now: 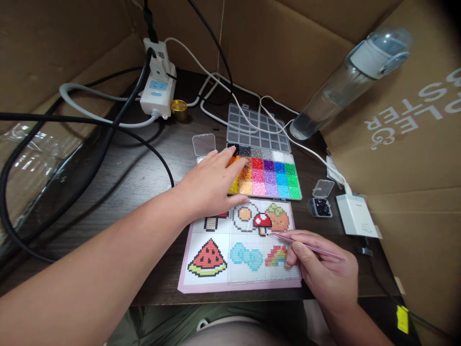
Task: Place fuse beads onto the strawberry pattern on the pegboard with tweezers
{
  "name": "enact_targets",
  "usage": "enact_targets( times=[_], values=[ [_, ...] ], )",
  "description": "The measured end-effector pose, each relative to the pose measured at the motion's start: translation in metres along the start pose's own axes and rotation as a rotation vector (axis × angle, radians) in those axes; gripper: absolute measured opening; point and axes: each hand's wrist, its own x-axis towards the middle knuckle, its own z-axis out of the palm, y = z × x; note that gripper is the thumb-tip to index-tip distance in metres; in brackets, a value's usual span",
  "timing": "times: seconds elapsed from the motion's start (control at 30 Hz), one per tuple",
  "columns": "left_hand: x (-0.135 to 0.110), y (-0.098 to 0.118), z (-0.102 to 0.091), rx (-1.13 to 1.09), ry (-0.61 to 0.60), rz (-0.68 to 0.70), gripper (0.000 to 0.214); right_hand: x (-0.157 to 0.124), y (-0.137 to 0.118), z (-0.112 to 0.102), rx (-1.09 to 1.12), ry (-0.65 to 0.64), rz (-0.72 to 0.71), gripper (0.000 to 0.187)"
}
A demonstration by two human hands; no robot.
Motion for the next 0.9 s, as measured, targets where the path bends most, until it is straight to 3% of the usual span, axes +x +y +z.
enact_targets(
  times=[0.9],
  values=[
    [-0.0001,0.0017,-0.0012,0.011,-0.01,-0.008,0.081,0.001,0.0003,0.0016,-0.019,-0.011,0.007,0.017]
  ],
)
